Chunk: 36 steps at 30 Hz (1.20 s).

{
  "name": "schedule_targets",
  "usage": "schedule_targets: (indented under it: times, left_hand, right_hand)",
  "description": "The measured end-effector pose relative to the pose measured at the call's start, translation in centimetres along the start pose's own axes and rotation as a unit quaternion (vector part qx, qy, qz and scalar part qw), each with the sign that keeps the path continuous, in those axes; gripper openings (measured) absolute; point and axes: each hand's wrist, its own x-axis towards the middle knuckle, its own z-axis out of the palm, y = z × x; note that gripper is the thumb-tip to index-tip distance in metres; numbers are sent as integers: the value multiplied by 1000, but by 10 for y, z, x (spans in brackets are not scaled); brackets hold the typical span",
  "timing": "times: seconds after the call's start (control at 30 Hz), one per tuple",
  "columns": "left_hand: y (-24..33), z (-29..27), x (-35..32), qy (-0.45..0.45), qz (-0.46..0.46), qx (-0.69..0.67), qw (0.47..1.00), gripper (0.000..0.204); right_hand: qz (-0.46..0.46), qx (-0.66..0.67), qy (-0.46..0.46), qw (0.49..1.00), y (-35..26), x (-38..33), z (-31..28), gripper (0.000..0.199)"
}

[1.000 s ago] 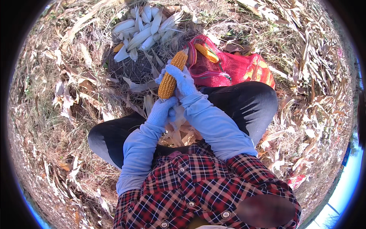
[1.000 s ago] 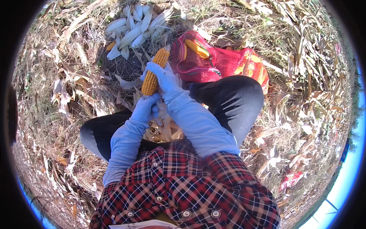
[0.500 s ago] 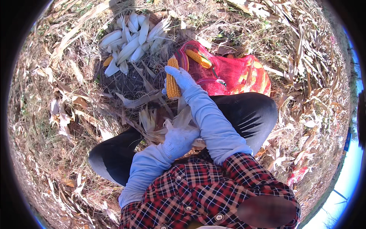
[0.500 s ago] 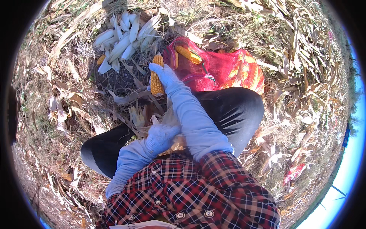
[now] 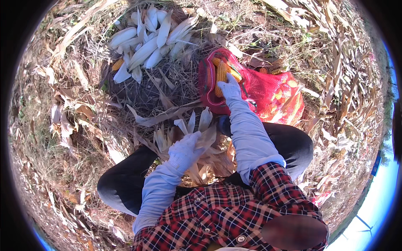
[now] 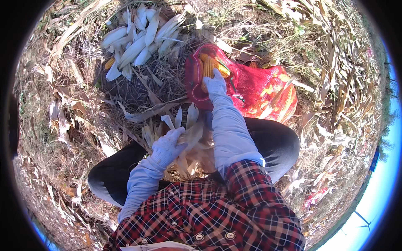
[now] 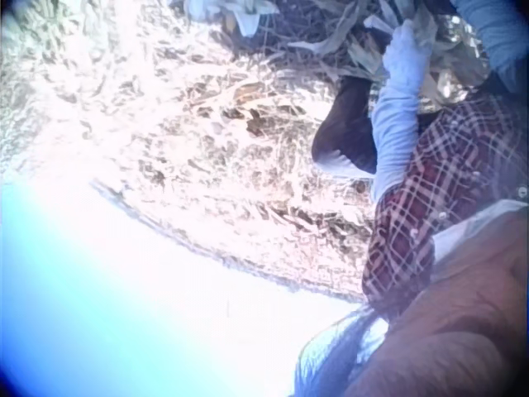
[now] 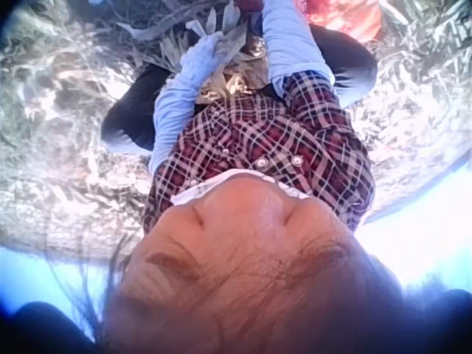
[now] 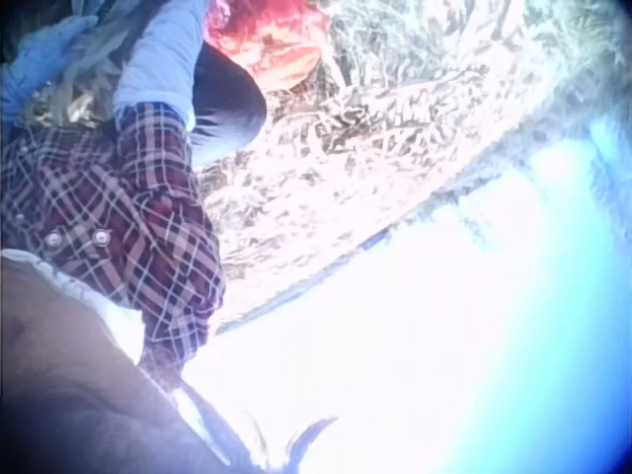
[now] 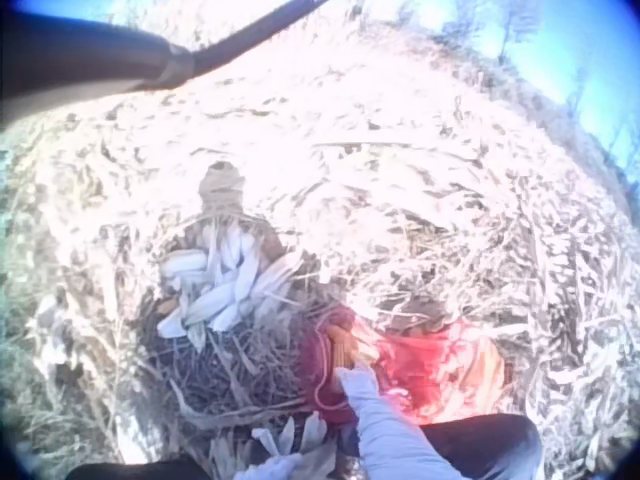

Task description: The person sits on the ground and shucks corn cobs by hand, removing husks and silk. Shucked cobs are placed into a red mesh bag while husks are discarded on the ground.

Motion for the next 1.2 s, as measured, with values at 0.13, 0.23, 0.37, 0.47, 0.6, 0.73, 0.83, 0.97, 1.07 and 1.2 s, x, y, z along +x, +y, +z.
schedule_targets:
  times: [0.13,0.23,0.37,0.47,0.6,0.73,0.83,0.97,1.07,1.2]
  left_hand:
    - [-28,8,18,176,6,-101,979,37]
    - [-21,-28,26,196,-146,-470,848,22]
    - [-62,-87,49,388,-128,-574,710,19]
    - [-121,-126,75,477,-131,-606,623,17]
    - [-167,-145,133,493,-187,-524,668,19]
    - [-200,-167,174,332,-242,-296,862,40]
    - [-208,-185,206,346,-252,-54,902,44]
    - [-194,-212,234,361,-205,103,904,51]
    - [-172,-224,252,329,-172,204,906,64]
    - [-186,-226,285,278,-155,274,908,76]
  right_hand:
    - [-38,-137,-71,987,7,0,32,68]
    - [-31,-101,-21,994,-1,-8,35,58]
    - [-39,60,52,996,-5,-10,45,46]
    - [-86,107,110,984,-24,-21,54,35]
    - [-114,214,63,968,-50,-28,66,30]
    - [-111,307,-57,944,-88,-46,74,28]
    - [-94,320,-115,936,-96,-55,84,27]
    - [-110,274,-139,945,-103,-62,93,28]
    - [-86,288,-170,938,-100,-60,99,28]
    - [-90,298,-191,931,-101,-57,103,27]
